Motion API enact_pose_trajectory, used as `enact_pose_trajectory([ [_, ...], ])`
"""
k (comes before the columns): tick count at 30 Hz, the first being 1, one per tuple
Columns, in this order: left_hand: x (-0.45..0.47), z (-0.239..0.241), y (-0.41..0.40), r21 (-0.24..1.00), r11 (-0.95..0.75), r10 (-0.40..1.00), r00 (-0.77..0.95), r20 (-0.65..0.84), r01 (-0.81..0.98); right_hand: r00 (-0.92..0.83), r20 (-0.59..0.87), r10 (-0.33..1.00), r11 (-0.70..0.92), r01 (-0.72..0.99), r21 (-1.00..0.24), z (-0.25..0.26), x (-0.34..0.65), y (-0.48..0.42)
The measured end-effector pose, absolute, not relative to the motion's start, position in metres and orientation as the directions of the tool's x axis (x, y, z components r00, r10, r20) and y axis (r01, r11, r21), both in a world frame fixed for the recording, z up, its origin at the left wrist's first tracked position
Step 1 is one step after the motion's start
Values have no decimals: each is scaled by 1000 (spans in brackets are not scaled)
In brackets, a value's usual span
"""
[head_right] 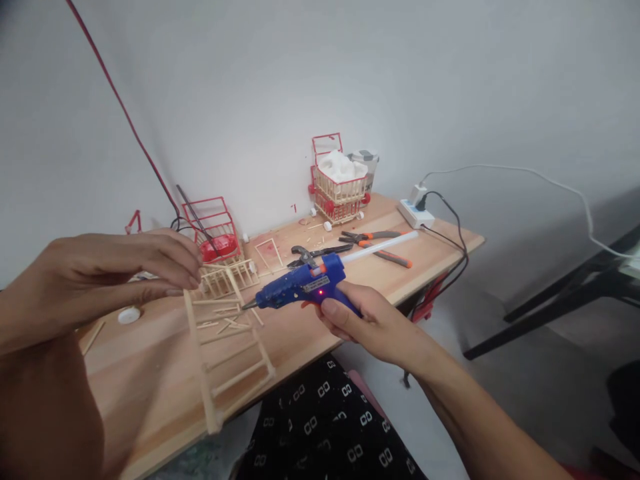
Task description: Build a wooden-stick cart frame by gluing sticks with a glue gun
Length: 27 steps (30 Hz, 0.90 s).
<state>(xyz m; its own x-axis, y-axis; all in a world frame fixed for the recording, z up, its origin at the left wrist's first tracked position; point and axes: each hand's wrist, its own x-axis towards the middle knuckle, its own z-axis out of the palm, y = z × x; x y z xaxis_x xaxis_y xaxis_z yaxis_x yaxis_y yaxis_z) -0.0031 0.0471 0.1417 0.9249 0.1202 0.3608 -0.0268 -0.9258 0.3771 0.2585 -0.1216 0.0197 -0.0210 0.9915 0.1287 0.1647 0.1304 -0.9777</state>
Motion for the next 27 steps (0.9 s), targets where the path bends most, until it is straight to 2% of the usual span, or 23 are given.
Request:
enact_pose_trajectory([
  [27, -3, 142, 48, 350, -937, 124, 920, 371, -14, -26, 138, 990, 139, 276, -951, 20, 265, -128],
])
